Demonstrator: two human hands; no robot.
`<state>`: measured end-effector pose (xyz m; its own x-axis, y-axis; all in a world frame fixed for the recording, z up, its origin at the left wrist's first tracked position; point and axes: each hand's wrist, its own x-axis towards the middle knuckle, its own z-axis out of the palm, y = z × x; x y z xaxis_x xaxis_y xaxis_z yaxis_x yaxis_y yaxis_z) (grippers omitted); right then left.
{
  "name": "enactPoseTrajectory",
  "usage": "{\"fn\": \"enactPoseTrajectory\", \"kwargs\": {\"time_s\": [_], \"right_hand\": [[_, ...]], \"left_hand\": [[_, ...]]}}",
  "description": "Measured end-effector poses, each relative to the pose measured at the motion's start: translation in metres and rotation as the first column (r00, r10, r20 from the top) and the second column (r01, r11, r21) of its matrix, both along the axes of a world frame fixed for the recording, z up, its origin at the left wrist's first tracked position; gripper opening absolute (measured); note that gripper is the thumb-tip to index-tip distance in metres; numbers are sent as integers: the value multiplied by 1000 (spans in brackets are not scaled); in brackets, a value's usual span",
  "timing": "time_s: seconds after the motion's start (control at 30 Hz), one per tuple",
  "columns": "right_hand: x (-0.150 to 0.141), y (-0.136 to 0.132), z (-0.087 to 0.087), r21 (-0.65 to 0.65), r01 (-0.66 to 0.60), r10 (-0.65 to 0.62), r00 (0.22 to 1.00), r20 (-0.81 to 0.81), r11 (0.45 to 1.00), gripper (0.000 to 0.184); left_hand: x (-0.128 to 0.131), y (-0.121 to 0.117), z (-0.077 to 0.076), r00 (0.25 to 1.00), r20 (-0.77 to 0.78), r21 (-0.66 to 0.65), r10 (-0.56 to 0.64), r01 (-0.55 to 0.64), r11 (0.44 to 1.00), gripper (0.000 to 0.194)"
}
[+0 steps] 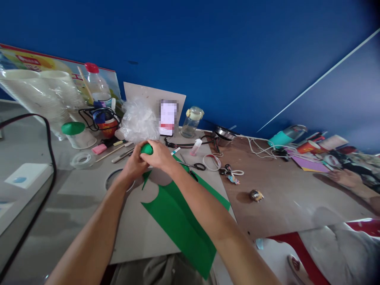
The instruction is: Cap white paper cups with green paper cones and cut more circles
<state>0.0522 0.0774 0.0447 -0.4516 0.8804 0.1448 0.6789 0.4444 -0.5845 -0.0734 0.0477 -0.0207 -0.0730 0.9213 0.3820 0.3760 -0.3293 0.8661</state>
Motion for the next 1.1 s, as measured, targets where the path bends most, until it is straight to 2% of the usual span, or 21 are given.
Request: {"fn": "enactPoseTrajectory", "kwargs": {"time_s": [0.13, 0.4, 0.63, 0.83, 1.1], "right_hand": [[-2, 0, -1, -11, 22, -22, 1000, 2, 1000, 38], [-1, -3, 8, -50, 35, -33, 999, 34, 998, 44], [1, -5, 11, -67, 47, -45, 999, 30, 997, 44], [3, -6, 12, -90, 55, -55, 998, -4, 994, 57], [3, -6, 9, -108, 72, -76, 997, -34, 992, 62]], "left_hand": [[0, 1, -2, 1000, 21, -29, -5, 6, 1000, 71], [2, -1, 1, 1000, 20, -62, 11, -10, 998, 73], [3, -4, 0, 996, 23, -216, 82, -75, 973, 84], [2, -3, 0, 997, 10, -191, 79, -75, 979, 73], [1, -1, -6, 997, 2, -193, 83, -81, 978, 75]]}}
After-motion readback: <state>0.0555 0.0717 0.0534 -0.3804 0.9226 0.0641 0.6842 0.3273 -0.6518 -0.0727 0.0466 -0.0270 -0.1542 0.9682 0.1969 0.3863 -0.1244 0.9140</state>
